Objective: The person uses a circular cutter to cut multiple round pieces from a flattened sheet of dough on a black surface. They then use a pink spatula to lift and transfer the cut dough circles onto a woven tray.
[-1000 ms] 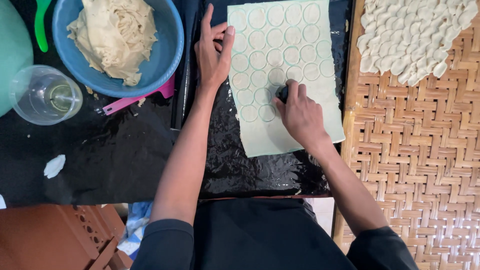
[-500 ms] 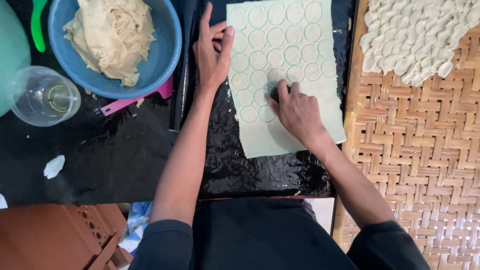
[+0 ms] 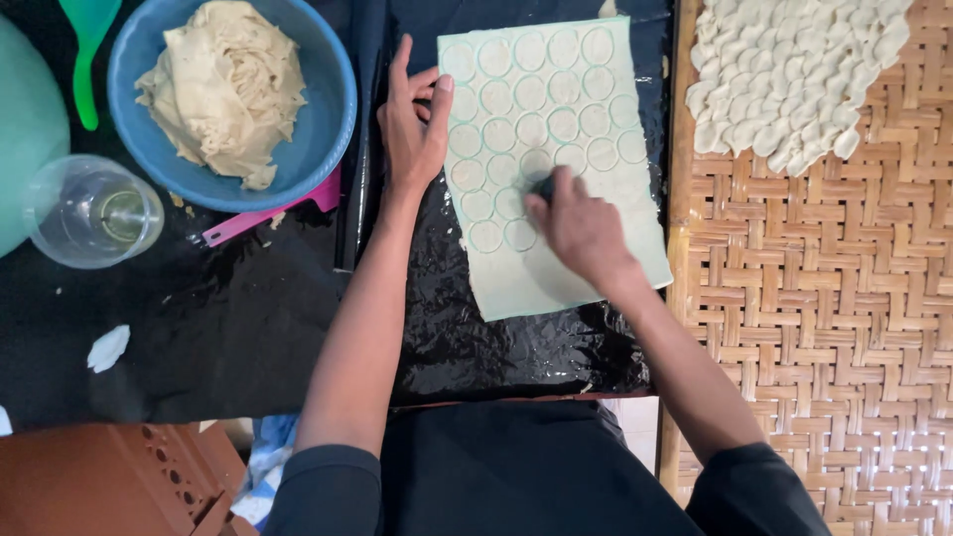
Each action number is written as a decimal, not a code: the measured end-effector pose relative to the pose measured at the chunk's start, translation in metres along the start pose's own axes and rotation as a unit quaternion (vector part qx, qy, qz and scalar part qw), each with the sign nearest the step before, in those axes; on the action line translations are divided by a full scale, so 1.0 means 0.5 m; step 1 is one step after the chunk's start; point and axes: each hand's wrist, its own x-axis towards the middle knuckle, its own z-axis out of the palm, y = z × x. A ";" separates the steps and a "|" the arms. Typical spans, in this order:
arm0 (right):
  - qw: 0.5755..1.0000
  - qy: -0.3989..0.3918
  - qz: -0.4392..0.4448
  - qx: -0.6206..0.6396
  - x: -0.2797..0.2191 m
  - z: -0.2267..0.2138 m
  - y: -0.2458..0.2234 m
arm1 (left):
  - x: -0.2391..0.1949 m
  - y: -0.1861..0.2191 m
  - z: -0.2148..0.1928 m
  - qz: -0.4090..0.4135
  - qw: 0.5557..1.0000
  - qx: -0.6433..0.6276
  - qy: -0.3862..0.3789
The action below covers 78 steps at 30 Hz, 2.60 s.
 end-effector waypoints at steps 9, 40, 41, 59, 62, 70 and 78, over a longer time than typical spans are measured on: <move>0.995 -0.037 0.033 0.092 -0.081 -0.056 -0.010 | 0.003 -0.009 0.006 0.027 1.000 0.003 0.001; 0.996 0.033 0.052 0.066 -0.022 -0.058 0.041 | 0.001 -0.009 0.001 0.034 0.999 0.004 0.004; 0.997 0.028 0.045 0.054 -0.018 -0.050 0.046 | 0.002 -0.010 0.002 0.038 0.999 0.006 0.003; 0.997 0.014 0.042 -0.065 -0.007 -0.008 0.052 | 0.001 0.007 0.001 0.022 1.000 0.002 -0.004; 0.998 -0.003 0.022 -0.062 -0.003 -0.021 0.056 | 0.002 0.013 -0.005 0.020 1.000 -0.003 -0.004; 0.996 0.009 0.064 -0.057 -0.006 -0.013 0.056 | 0.003 0.008 -0.003 0.013 1.000 0.002 0.004; 0.987 0.001 0.092 0.132 -0.085 -0.085 0.073 | 0.001 0.007 0.001 0.018 1.000 -0.006 -0.001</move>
